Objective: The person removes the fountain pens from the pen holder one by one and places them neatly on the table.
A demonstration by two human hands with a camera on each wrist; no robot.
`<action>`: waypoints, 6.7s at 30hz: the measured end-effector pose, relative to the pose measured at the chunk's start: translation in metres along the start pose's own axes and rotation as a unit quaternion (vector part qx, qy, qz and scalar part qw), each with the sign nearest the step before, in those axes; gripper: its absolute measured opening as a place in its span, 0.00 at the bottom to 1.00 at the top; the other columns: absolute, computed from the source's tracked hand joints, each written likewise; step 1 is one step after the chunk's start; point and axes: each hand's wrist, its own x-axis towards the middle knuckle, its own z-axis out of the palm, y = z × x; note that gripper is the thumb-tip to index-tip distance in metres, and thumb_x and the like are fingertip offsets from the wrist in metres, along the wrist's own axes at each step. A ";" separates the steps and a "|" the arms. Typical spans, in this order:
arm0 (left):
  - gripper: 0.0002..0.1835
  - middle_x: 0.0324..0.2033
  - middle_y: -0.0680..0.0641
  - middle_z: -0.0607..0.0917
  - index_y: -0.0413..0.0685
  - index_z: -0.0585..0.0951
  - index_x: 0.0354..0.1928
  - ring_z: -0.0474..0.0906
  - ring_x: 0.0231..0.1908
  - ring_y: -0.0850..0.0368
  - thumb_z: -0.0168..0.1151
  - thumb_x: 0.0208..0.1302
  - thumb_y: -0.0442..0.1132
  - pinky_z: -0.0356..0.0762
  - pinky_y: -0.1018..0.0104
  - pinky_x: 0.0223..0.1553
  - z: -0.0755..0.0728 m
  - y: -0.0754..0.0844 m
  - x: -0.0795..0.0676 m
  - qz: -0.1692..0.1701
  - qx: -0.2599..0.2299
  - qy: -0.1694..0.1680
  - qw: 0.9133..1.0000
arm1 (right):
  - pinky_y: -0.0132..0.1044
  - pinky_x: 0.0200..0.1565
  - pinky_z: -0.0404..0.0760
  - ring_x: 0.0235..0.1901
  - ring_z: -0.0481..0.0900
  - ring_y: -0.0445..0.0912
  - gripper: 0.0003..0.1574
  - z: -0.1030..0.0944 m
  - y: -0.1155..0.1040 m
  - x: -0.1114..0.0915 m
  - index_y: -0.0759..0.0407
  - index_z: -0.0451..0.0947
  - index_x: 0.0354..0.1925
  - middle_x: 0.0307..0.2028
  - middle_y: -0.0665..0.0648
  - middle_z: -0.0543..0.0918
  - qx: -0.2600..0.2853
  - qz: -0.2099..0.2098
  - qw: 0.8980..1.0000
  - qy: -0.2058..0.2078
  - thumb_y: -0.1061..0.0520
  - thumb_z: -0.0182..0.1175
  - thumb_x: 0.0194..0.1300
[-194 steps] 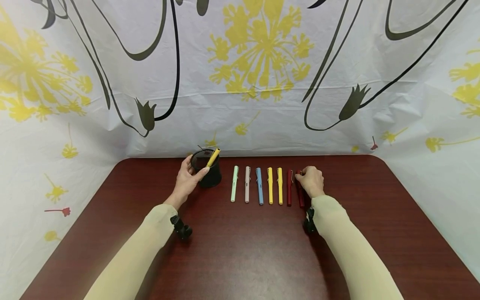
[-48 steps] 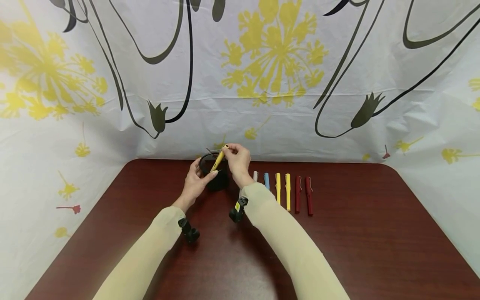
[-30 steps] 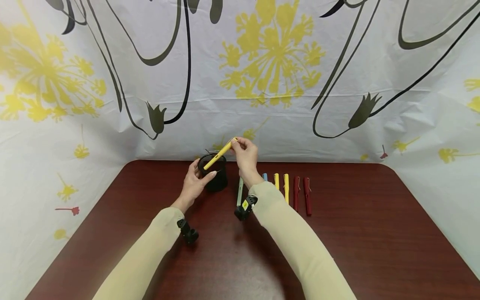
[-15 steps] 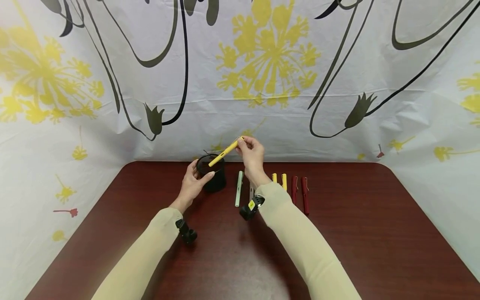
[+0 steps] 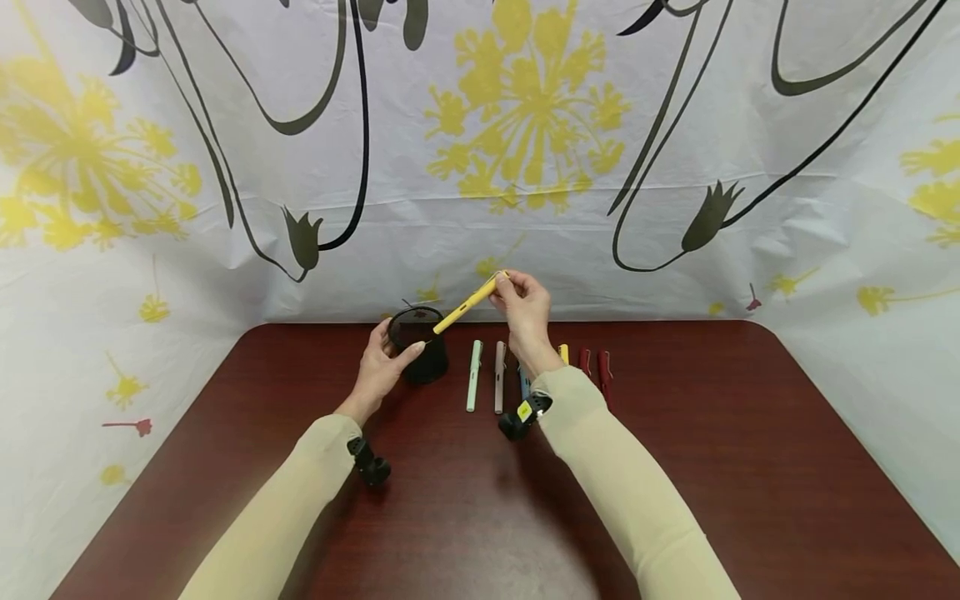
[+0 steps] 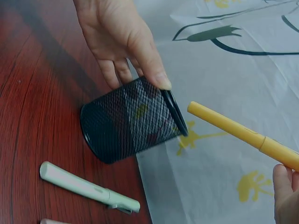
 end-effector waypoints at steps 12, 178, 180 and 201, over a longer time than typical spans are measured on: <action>0.43 0.67 0.43 0.64 0.53 0.55 0.71 0.59 0.68 0.49 0.67 0.58 0.48 0.62 0.52 0.65 -0.003 0.000 -0.002 -0.002 -0.001 -0.005 1.000 | 0.29 0.42 0.81 0.33 0.79 0.40 0.12 -0.024 -0.006 0.002 0.66 0.75 0.47 0.32 0.53 0.75 -0.008 0.030 0.999 0.037 0.61 0.56 0.67; 0.42 0.67 0.43 0.65 0.51 0.56 0.71 0.60 0.68 0.48 0.67 0.58 0.47 0.63 0.54 0.65 -0.002 0.000 0.002 0.007 -0.001 -0.010 1.000 | 0.30 0.30 0.82 0.21 0.77 0.30 0.26 -0.227 -0.004 0.031 0.78 0.71 0.53 0.25 0.42 0.77 -0.464 0.081 0.882 -0.024 0.56 0.54 0.69; 0.42 0.67 0.43 0.65 0.52 0.56 0.71 0.60 0.68 0.48 0.67 0.58 0.47 0.63 0.53 0.65 -0.003 0.000 0.002 0.007 0.000 -0.009 1.000 | 0.29 0.29 0.82 0.21 0.76 0.30 0.25 -0.226 -0.003 0.031 0.78 0.71 0.53 0.25 0.43 0.78 -0.464 0.079 0.882 -0.022 0.56 0.54 0.68; 0.43 0.68 0.43 0.63 0.53 0.55 0.71 0.58 0.69 0.48 0.67 0.58 0.48 0.62 0.53 0.65 -0.003 -0.001 0.003 0.001 -0.002 -0.010 1.000 | 0.34 0.29 0.83 0.19 0.78 0.32 0.21 -0.226 0.002 0.033 0.78 0.74 0.46 0.21 0.45 0.80 -0.482 0.080 0.872 -0.019 0.58 0.56 0.67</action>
